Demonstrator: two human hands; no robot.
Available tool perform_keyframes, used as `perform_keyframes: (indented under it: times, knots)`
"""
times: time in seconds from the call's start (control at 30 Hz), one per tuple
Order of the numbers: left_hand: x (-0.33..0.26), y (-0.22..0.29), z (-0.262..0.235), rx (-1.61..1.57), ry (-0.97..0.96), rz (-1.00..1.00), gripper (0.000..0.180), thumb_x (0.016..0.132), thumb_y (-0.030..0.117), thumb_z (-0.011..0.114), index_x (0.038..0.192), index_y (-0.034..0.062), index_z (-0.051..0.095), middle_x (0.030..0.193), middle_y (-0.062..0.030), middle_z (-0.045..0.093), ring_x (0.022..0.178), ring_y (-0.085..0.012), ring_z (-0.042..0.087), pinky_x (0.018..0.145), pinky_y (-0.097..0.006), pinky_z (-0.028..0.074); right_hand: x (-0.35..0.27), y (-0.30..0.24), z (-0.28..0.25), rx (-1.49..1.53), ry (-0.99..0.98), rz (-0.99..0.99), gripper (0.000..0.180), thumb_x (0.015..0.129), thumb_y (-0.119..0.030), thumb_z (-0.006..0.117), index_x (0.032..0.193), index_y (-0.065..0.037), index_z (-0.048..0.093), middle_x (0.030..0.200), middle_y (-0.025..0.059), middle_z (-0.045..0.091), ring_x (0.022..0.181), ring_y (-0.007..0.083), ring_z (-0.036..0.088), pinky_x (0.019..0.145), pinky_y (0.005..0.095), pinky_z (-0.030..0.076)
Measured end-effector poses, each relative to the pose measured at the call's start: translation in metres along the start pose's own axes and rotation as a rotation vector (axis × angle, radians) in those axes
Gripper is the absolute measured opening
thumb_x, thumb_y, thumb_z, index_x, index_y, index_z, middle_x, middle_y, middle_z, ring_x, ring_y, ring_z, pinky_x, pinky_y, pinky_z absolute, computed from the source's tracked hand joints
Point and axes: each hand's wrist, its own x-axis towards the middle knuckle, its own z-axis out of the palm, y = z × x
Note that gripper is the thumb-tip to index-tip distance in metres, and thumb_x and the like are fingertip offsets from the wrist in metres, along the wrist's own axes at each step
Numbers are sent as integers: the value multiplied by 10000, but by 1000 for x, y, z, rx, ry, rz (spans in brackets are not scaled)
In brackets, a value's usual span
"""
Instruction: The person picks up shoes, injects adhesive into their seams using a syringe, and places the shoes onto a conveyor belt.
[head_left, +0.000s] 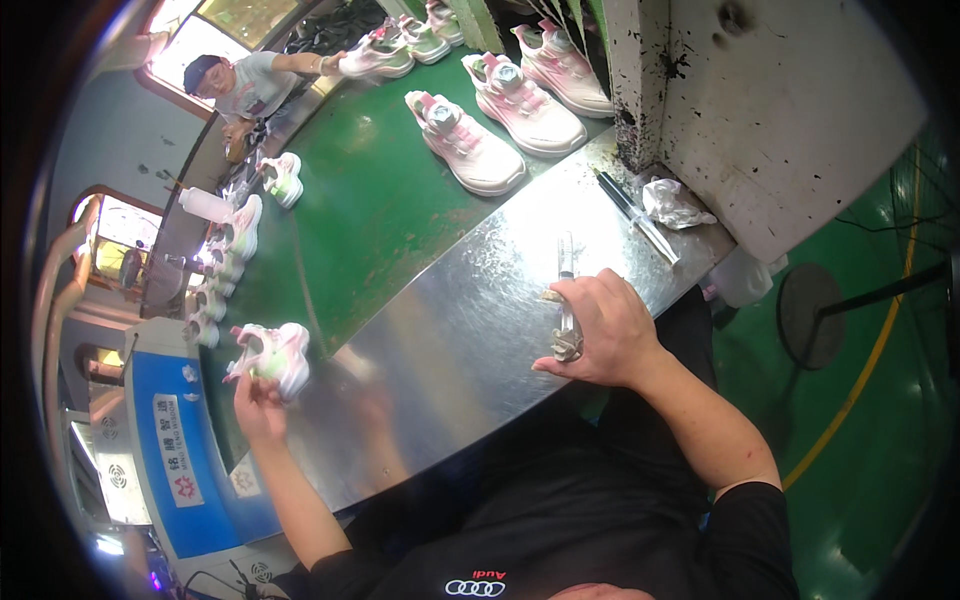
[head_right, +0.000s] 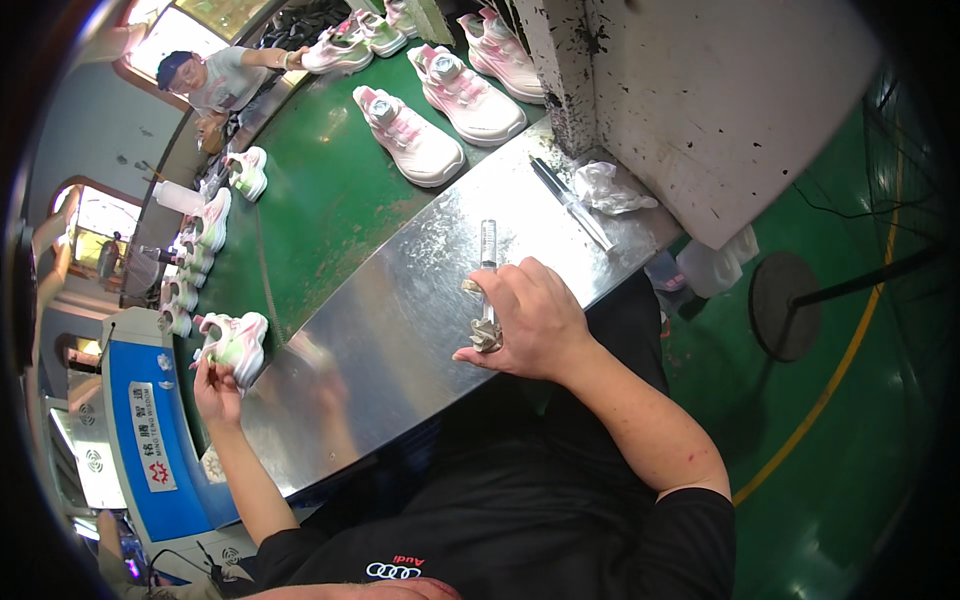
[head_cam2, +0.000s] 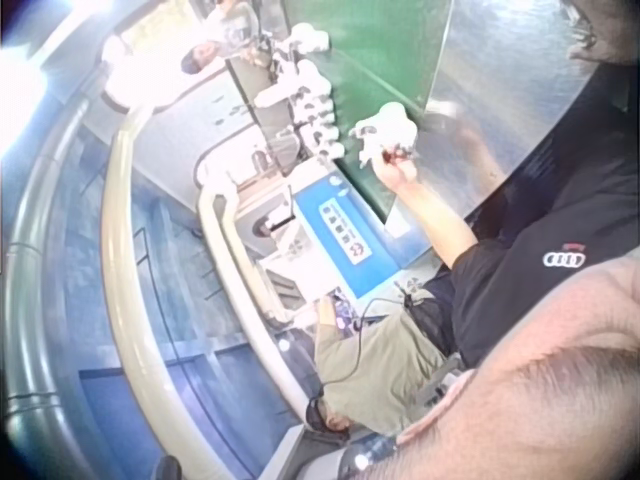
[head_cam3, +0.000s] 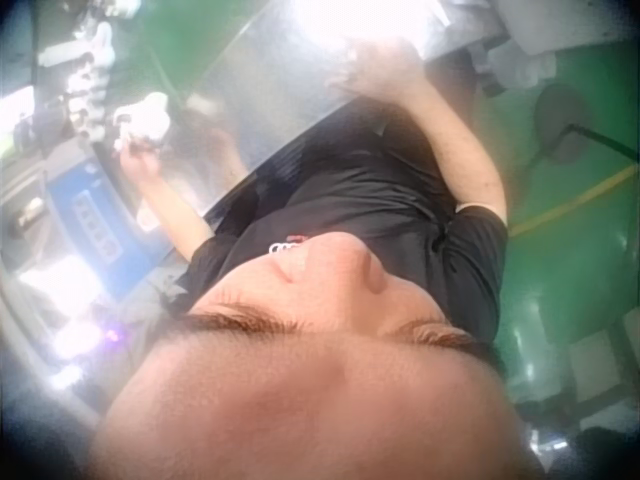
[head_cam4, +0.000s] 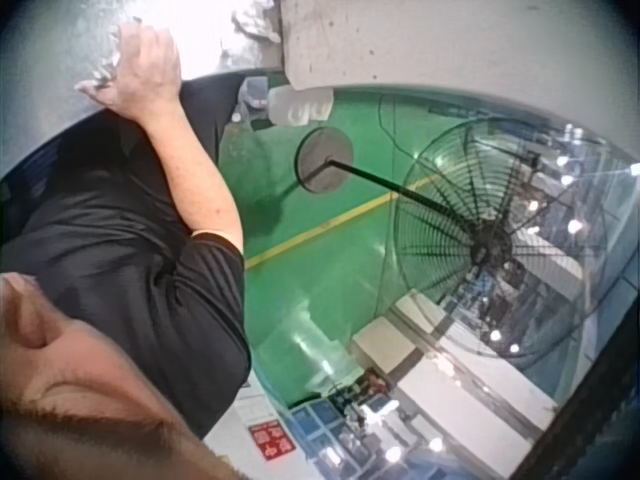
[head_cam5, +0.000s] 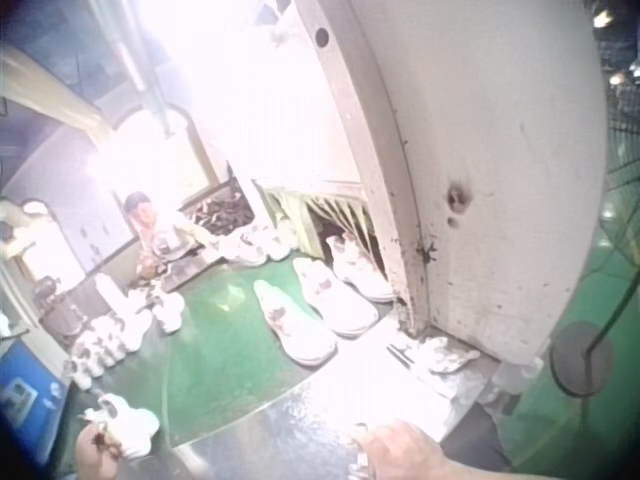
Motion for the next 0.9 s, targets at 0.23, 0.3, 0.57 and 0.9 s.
perform_keyframes:
  times: [0.23,0.3,0.57,0.9]
  knots:
    - [-119,-49,73,46,-157,-34,256,945,221,411,804,33,512,568,-71,524,517,-205,580,378,-225,397,2,-9,-18,104,-121,80,731,631,-498,726,1154,-47,486,834,103,544,740,276,493,689,374,421]
    - [-139,-61,82,155,-289,-23,248,940,203,436,884,-29,501,572,-96,539,531,-233,595,403,-247,432,4,-17,-19,158,-144,124,750,631,-478,732,1182,-38,476,801,109,547,732,283,498,684,371,421]
    - [-81,-70,63,58,-234,-97,183,885,196,479,776,50,491,681,-96,575,568,-169,568,494,-252,452,13,-33,-48,-72,-458,0,662,654,-553,664,1082,-59,561,754,99,553,687,260,527,637,363,442]
    - [66,-104,8,430,-476,-173,418,915,405,471,1028,21,594,913,-58,626,811,-144,605,723,-278,486,15,-28,-54,-44,-597,50,693,647,-454,701,1189,-82,483,873,111,576,826,290,567,693,379,479]
